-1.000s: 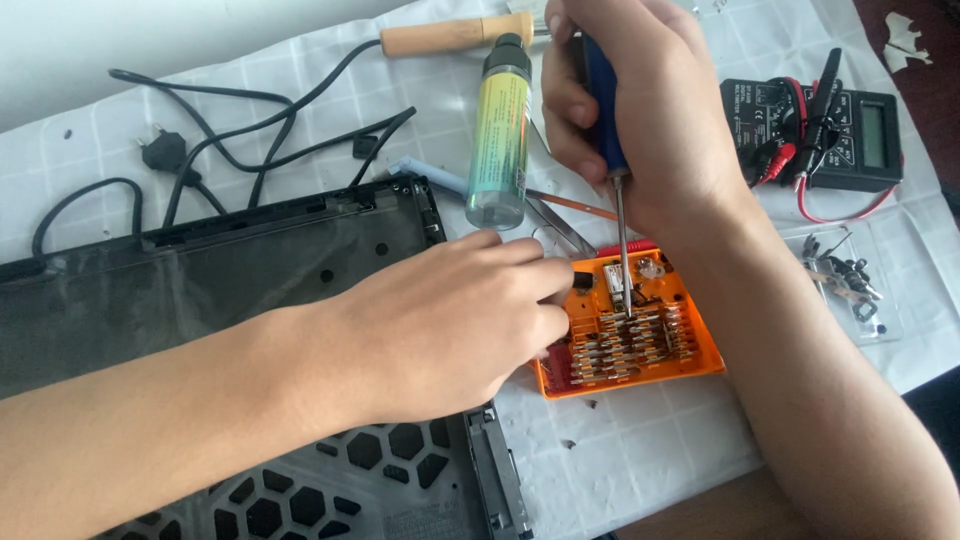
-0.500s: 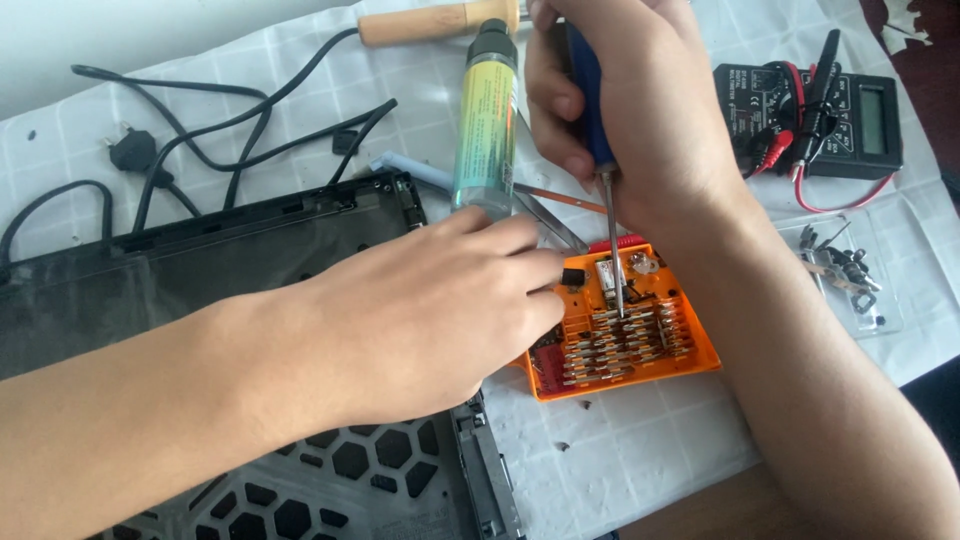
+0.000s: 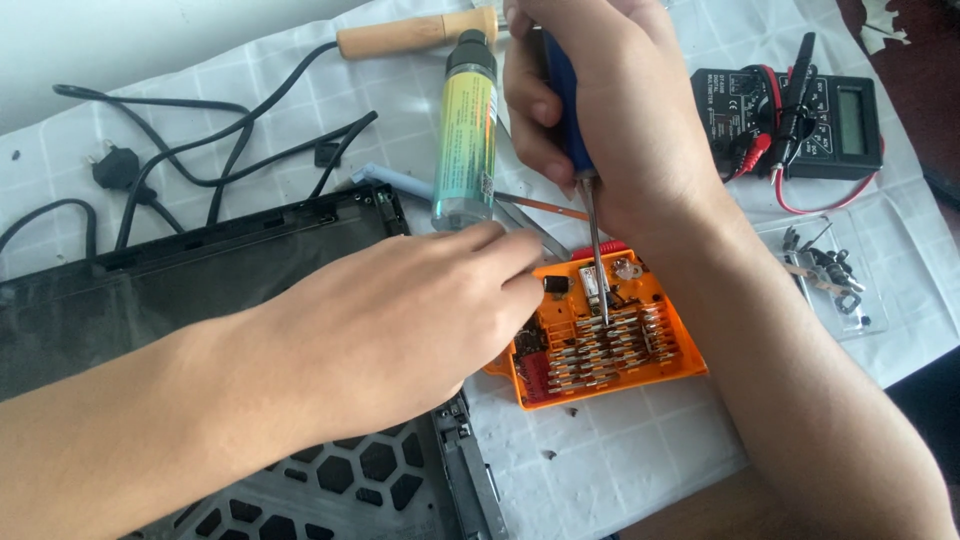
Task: The person works on a disassembled laptop, using a screwdriver to tighten screws on the screen's metal frame. They also select a screwdriver bit from an orange kit and handle a small metal bracket.
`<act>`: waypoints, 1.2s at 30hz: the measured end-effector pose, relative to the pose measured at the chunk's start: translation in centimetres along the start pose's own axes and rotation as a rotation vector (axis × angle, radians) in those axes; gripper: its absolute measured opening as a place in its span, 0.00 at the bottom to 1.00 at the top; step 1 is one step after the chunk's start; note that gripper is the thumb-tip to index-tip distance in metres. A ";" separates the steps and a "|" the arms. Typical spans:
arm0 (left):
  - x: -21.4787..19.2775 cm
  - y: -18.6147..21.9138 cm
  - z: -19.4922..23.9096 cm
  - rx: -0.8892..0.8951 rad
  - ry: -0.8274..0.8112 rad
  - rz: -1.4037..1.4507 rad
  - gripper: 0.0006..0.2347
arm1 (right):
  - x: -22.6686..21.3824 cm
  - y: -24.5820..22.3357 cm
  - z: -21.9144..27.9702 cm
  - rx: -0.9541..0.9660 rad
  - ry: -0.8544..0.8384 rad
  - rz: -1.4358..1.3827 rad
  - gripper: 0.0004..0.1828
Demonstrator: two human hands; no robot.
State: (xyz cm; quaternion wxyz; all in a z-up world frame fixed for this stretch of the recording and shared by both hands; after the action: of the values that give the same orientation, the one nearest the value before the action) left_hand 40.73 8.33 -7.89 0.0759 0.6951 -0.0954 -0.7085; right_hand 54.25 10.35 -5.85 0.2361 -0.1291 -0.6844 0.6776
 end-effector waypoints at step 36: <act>0.9 1.0 -1.5 0.006 -0.003 0.104 0.06 | 0.3 -0.2 0.1 0.111 0.069 0.020 0.16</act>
State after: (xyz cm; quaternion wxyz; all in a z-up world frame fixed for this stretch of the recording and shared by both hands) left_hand 42.16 7.11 -8.59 0.1101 0.6882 -0.1337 -0.7045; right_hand 53.93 10.38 -5.59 0.2597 -0.1457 -0.6359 0.7120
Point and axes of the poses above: each hand's wrist, its own z-axis away from the middle knuckle, its own x-axis out of the palm, y = z × x, the point moved 5 cm from there along -z, towards the middle knuckle, and after that the axes turned 9 degrees about y, right-handed, at the moved point
